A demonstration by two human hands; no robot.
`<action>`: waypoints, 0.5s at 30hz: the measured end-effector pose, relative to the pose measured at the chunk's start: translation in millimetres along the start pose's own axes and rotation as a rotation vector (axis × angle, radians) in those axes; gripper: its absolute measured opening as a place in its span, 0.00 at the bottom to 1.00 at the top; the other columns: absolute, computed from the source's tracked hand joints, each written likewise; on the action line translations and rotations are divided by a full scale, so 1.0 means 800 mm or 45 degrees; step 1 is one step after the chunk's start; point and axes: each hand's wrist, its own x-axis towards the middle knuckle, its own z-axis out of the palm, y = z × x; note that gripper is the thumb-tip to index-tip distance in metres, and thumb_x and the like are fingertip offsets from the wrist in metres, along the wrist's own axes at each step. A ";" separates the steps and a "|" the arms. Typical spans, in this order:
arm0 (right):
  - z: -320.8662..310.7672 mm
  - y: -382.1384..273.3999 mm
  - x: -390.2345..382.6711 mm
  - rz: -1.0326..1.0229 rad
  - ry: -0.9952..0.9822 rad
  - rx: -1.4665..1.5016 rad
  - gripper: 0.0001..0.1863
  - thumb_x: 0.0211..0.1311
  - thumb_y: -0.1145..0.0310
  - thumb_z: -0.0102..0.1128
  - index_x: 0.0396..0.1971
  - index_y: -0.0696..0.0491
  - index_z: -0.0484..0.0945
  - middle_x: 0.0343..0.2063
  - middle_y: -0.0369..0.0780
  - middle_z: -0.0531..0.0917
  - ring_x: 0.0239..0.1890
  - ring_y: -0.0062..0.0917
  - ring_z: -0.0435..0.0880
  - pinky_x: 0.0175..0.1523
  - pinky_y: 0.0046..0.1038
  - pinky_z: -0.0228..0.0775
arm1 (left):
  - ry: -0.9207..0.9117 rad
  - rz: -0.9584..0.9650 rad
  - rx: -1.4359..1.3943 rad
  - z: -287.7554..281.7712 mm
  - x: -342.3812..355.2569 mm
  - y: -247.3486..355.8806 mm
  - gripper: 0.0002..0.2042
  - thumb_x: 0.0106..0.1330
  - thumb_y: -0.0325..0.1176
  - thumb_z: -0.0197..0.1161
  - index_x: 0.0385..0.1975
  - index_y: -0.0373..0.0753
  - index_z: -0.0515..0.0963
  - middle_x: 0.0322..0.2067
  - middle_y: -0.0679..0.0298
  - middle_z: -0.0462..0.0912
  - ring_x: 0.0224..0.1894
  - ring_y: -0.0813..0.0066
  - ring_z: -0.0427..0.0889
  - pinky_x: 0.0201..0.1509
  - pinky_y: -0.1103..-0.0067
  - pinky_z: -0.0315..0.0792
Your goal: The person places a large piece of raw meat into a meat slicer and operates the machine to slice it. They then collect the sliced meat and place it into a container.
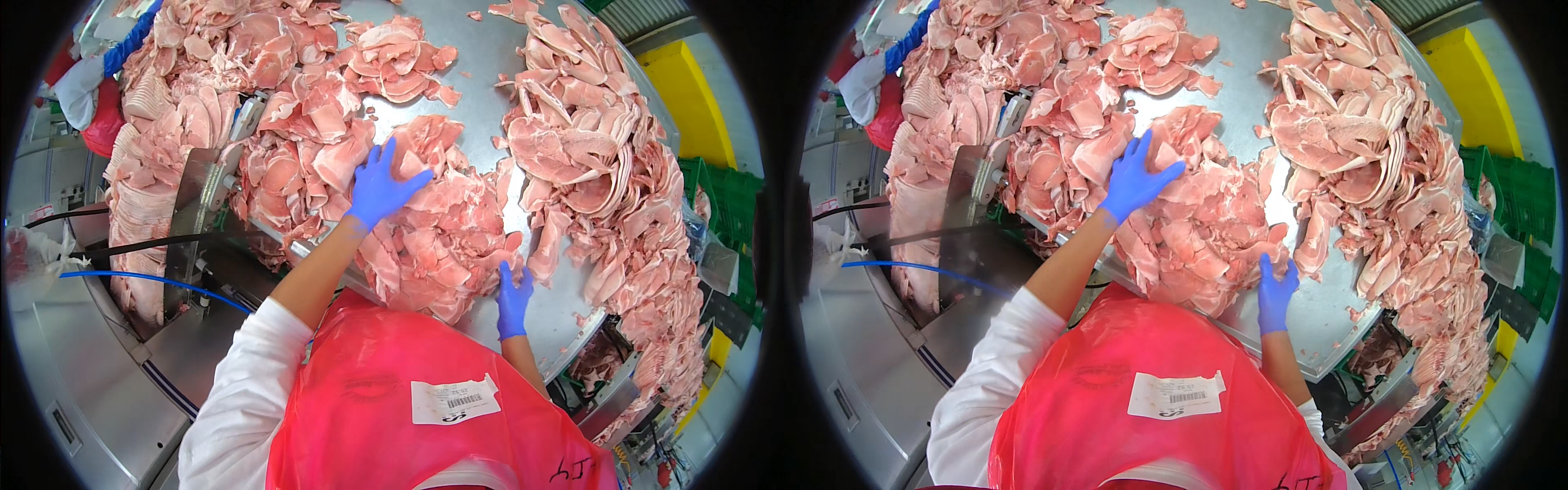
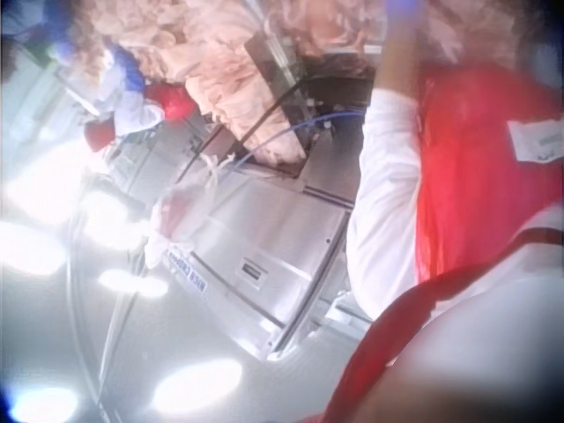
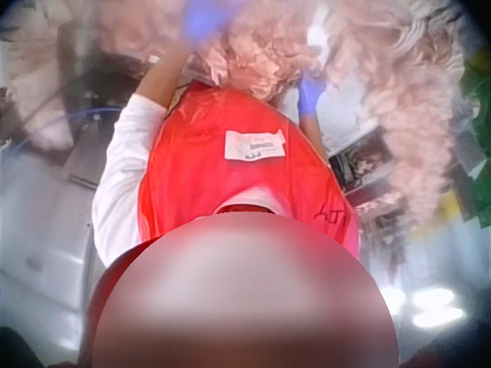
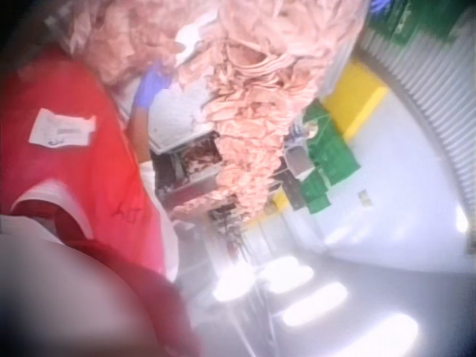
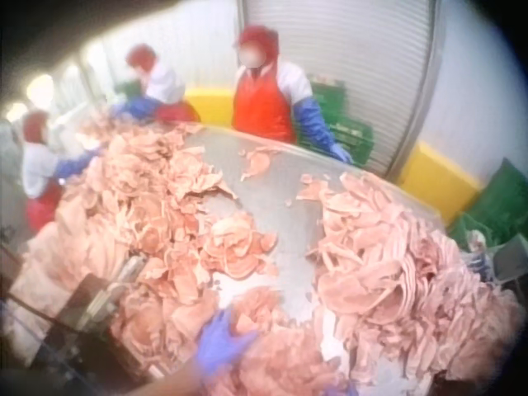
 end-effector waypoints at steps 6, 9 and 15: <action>0.060 -0.100 0.020 -0.360 -0.193 0.495 0.47 0.67 0.55 0.70 0.76 0.59 0.54 0.74 0.47 0.60 0.74 0.35 0.62 0.74 0.35 0.59 | -0.313 0.073 -0.184 0.029 0.020 0.031 0.54 0.56 0.69 0.70 0.76 0.39 0.60 0.69 0.43 0.68 0.70 0.50 0.71 0.73 0.64 0.66; 0.090 -0.152 0.054 -0.470 -0.157 0.455 0.43 0.69 0.56 0.67 0.76 0.57 0.56 0.72 0.45 0.65 0.72 0.32 0.67 0.72 0.33 0.63 | -0.357 0.100 -0.583 0.053 0.039 0.030 0.55 0.55 0.67 0.72 0.76 0.35 0.59 0.68 0.42 0.71 0.70 0.52 0.72 0.72 0.66 0.68; 0.136 -0.248 0.096 -0.344 -0.808 0.991 0.36 0.68 0.65 0.68 0.71 0.59 0.63 0.64 0.44 0.76 0.63 0.31 0.78 0.66 0.32 0.73 | -0.382 0.066 -1.343 0.037 0.036 0.020 0.45 0.67 0.54 0.70 0.75 0.30 0.59 0.69 0.53 0.71 0.68 0.66 0.72 0.71 0.73 0.67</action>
